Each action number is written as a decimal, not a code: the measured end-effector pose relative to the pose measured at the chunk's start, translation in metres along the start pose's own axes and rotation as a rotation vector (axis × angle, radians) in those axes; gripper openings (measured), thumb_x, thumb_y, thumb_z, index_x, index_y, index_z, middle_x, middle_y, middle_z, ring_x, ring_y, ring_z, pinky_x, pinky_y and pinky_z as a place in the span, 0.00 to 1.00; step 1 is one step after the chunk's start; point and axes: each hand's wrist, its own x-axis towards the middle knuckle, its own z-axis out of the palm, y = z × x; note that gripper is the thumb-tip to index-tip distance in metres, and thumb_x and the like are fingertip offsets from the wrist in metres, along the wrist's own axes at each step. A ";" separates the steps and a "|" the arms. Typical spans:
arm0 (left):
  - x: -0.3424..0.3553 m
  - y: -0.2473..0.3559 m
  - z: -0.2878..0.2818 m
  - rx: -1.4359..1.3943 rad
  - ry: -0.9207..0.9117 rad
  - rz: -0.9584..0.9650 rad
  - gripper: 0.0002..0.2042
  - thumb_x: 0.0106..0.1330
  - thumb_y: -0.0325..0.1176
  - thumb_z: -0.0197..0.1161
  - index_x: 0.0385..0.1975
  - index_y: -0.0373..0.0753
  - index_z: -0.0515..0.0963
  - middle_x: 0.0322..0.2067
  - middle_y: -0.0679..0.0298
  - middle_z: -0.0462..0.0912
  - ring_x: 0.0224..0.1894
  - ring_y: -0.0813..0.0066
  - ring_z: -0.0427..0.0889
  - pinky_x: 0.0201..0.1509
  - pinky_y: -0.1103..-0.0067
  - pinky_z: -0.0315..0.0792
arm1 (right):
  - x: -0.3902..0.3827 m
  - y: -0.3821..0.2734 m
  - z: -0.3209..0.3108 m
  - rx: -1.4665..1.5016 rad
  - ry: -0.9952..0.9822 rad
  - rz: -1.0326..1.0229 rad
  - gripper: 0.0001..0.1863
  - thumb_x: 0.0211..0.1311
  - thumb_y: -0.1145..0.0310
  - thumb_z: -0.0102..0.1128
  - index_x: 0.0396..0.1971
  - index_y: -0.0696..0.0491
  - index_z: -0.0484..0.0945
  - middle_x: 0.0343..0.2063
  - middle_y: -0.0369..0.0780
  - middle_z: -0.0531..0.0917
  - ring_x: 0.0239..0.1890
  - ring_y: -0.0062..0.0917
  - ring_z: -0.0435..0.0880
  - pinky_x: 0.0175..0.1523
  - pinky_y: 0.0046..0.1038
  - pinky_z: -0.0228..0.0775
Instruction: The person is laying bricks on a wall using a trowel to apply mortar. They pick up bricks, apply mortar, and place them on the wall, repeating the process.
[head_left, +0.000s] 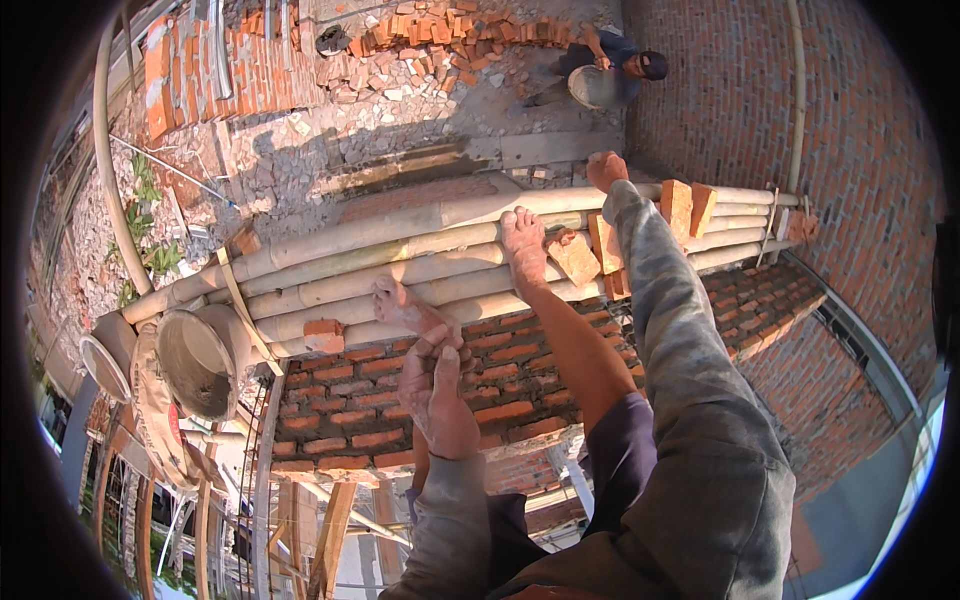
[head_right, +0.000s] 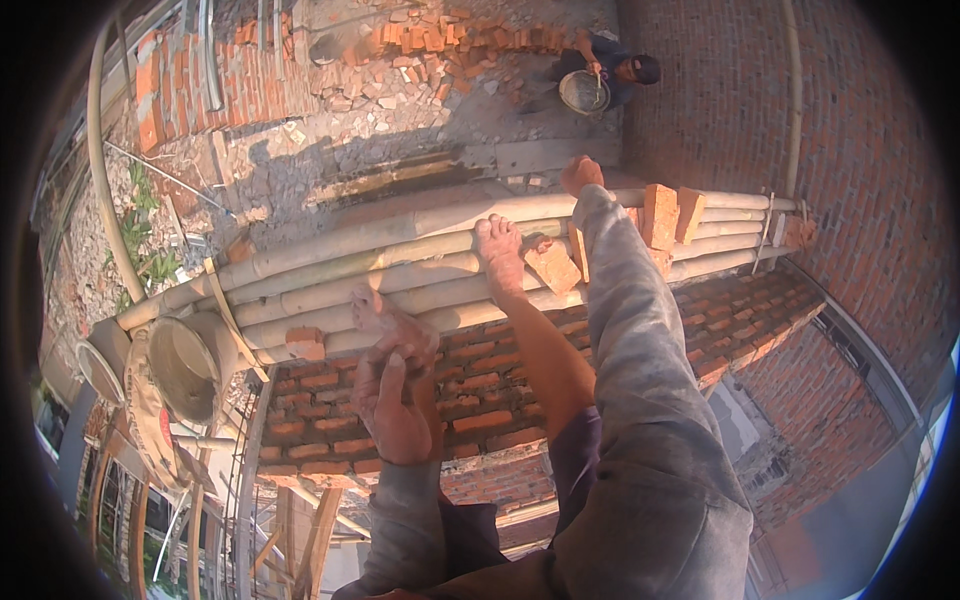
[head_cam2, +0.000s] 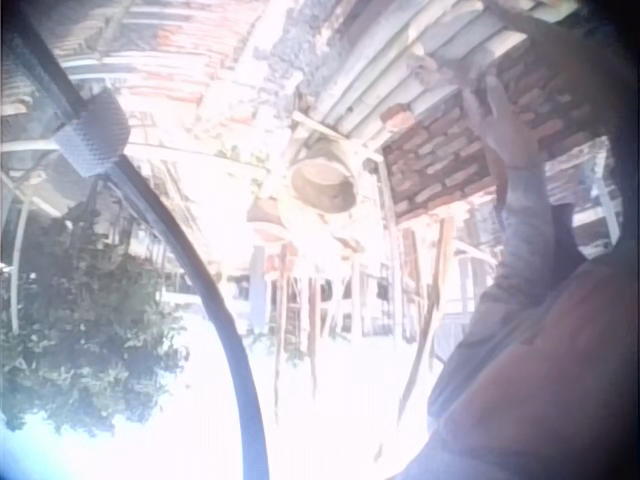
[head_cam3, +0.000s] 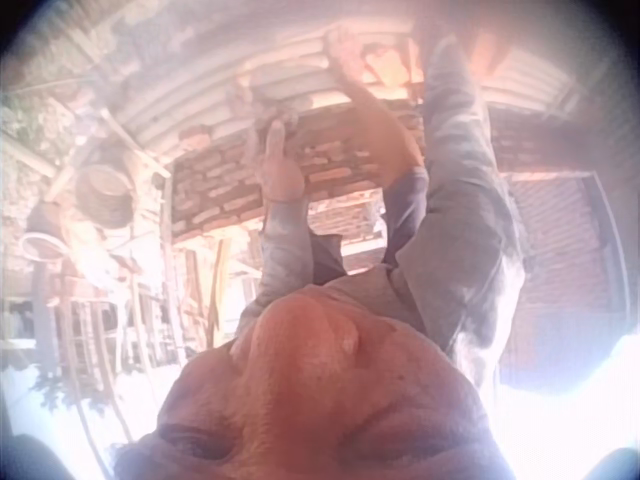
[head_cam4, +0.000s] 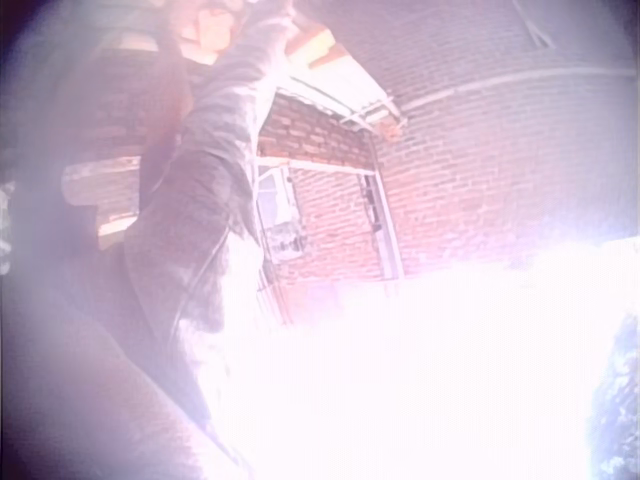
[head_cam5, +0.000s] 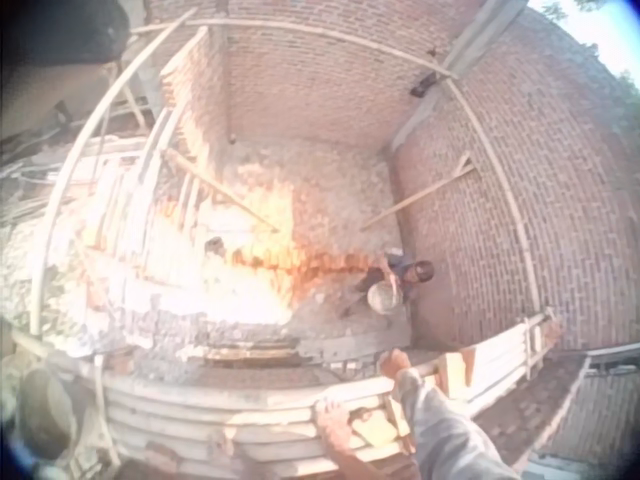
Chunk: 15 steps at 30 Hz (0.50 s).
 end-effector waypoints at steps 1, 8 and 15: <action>0.000 0.001 0.000 0.008 0.000 0.002 0.13 0.74 0.31 0.63 0.55 0.33 0.80 0.42 0.65 0.85 0.40 0.79 0.83 0.45 0.82 0.77 | 0.004 0.003 0.005 0.012 0.003 -0.008 0.20 0.69 0.58 0.54 0.42 0.60 0.86 0.43 0.57 0.87 0.52 0.53 0.86 0.58 0.45 0.78; -0.007 0.010 0.003 -0.040 0.001 0.039 0.14 0.74 0.28 0.61 0.55 0.31 0.79 0.42 0.62 0.85 0.42 0.77 0.82 0.51 0.77 0.78 | 0.025 0.009 0.038 0.134 0.076 0.021 0.15 0.57 0.63 0.60 0.38 0.54 0.89 0.34 0.50 0.90 0.43 0.45 0.90 0.50 0.39 0.80; -0.017 0.027 -0.022 -0.105 0.000 0.092 0.15 0.72 0.28 0.62 0.56 0.29 0.78 0.43 0.59 0.86 0.43 0.73 0.84 0.52 0.75 0.79 | 0.037 0.012 0.060 0.215 -0.013 0.063 0.15 0.63 0.61 0.60 0.38 0.57 0.86 0.39 0.55 0.88 0.49 0.50 0.87 0.54 0.42 0.78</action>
